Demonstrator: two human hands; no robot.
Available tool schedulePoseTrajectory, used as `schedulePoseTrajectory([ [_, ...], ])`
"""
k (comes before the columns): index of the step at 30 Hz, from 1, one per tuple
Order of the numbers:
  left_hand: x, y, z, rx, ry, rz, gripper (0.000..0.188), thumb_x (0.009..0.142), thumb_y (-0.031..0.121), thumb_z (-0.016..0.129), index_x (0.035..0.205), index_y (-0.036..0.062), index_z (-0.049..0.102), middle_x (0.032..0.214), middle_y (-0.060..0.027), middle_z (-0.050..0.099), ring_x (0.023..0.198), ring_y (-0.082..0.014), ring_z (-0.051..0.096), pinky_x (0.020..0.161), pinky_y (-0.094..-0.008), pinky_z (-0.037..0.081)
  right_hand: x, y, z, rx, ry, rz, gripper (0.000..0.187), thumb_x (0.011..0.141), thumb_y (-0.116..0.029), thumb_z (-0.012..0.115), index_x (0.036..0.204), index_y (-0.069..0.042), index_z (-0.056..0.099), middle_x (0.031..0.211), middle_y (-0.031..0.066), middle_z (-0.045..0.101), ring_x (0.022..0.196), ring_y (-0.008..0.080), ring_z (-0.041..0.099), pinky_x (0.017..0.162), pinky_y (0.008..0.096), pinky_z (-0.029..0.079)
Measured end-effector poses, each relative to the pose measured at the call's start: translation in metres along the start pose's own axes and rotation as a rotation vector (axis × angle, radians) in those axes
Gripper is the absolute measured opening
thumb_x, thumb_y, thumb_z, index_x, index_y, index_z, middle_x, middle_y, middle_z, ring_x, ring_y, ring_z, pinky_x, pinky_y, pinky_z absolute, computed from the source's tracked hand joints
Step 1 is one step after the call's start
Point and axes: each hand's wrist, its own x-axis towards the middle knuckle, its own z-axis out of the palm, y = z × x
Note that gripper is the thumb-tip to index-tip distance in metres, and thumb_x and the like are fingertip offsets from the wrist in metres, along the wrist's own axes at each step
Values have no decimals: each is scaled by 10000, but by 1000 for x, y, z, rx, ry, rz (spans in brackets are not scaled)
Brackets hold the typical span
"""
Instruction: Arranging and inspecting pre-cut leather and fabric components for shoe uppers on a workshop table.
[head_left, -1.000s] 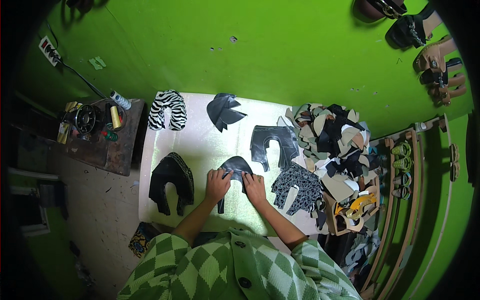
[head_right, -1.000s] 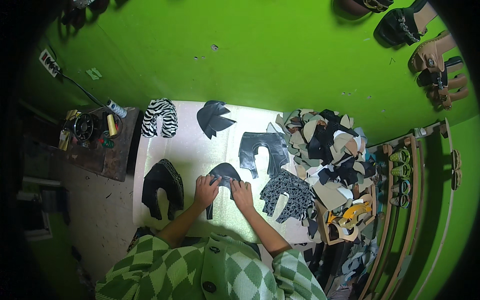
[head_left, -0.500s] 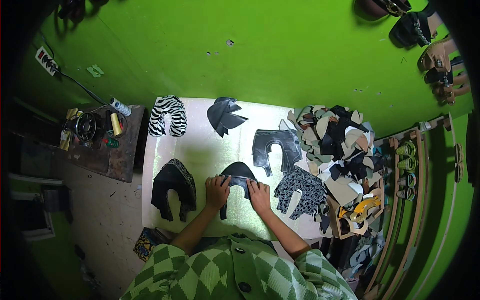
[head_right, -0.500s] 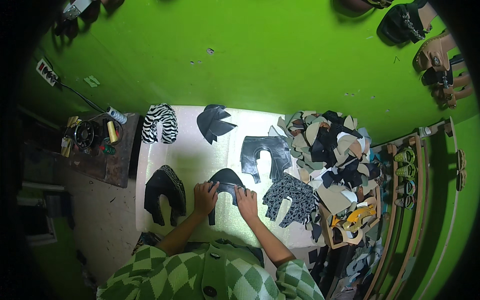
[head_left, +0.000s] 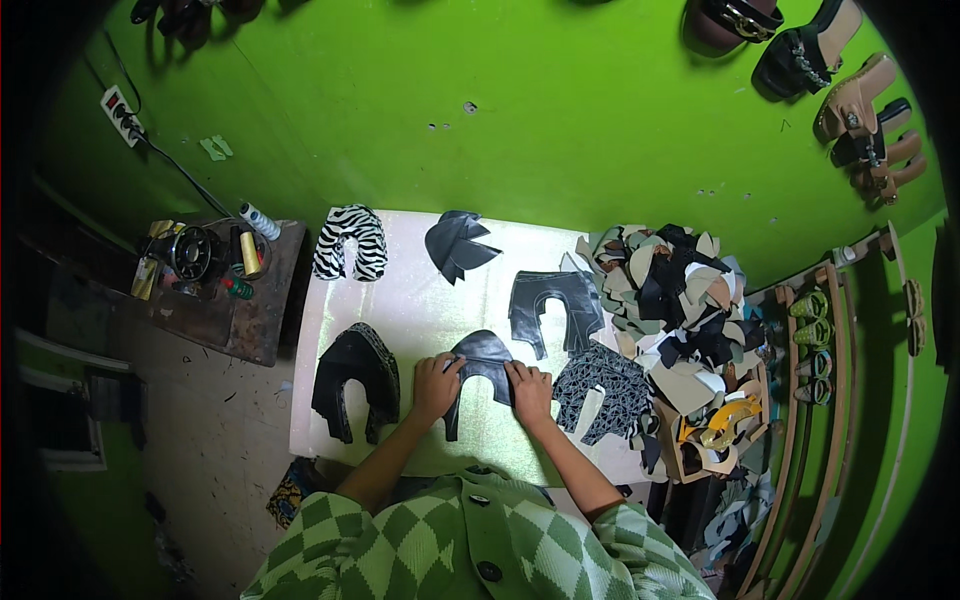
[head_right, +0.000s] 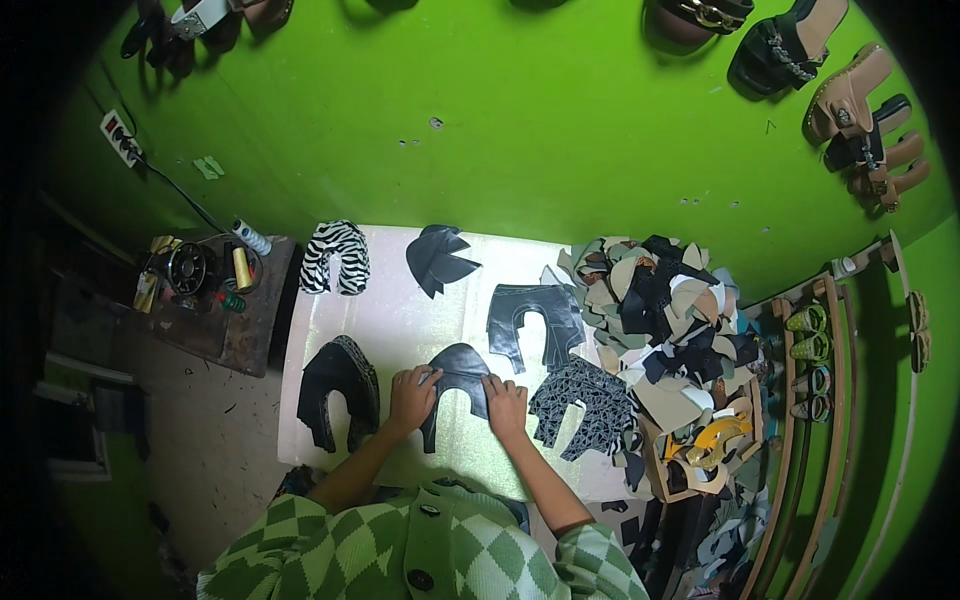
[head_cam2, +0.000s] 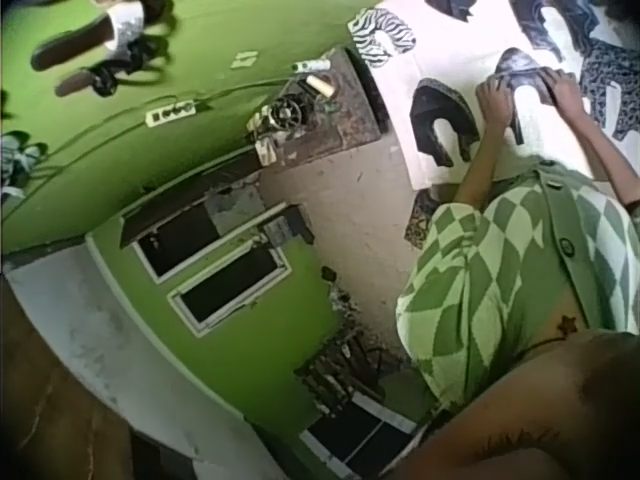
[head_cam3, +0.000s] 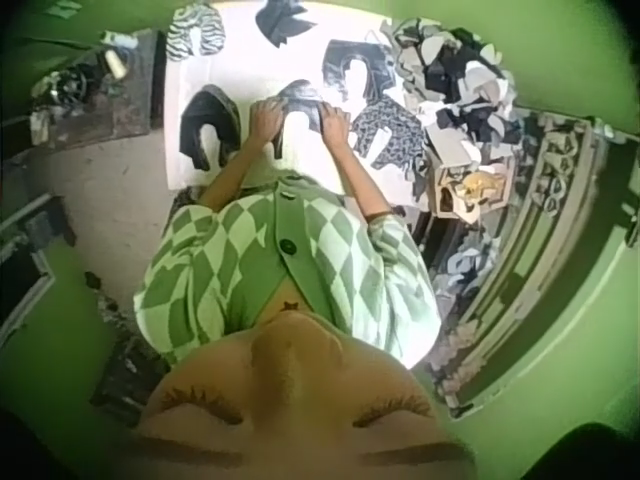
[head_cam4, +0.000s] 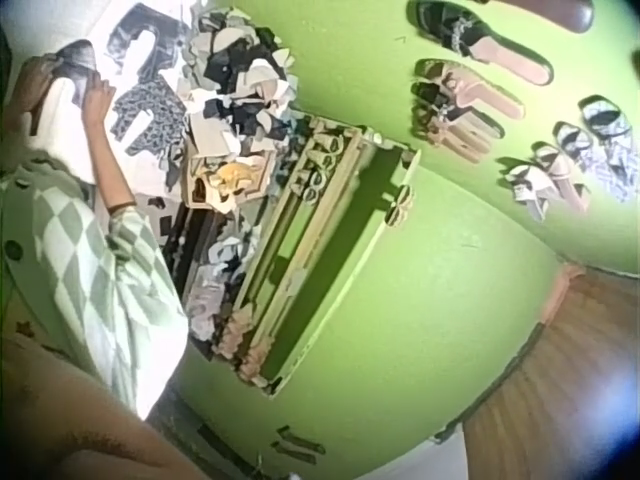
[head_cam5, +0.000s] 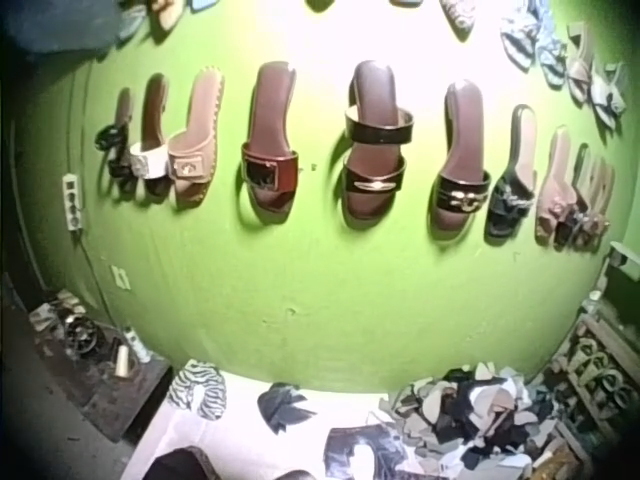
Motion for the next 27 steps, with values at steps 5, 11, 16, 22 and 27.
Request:
schedulePoseTrajectory([
  [5,8,-6,8,-122,33,-183,203,756,124,561,953,79,574,952,-84,536,863,-255,506,763,-372,395,31,20,5,332,-37,235,292,713,-98,549,994,-121,626,926,63,610,845,228,572,719,360,428],
  [11,22,-23,21,-258,133,-526,223,735,148,637,927,68,556,835,-108,599,807,-292,570,689,-379,446,32,17,12,389,-24,554,254,649,-279,721,771,-69,648,748,110,639,717,258,621,668,357,482],
  [16,28,-31,34,-217,-6,-722,224,702,207,690,848,65,597,776,-93,635,751,-273,611,662,-372,471,30,7,21,417,-27,685,190,649,-274,723,733,-116,660,742,73,648,717,239,626,648,347,484],
  [22,19,-37,40,-311,11,-779,154,681,230,705,705,92,640,744,-72,646,727,-225,622,663,-328,480,32,27,39,833,-105,686,209,615,-240,738,719,-69,679,638,70,639,573,179,608,574,304,474],
  [27,8,-45,21,-510,79,-675,159,664,229,724,727,99,659,706,-52,649,663,-166,621,629,-283,476,44,37,21,1364,-357,742,176,704,-111,715,804,3,625,610,33,585,449,83,498,393,232,416],
])
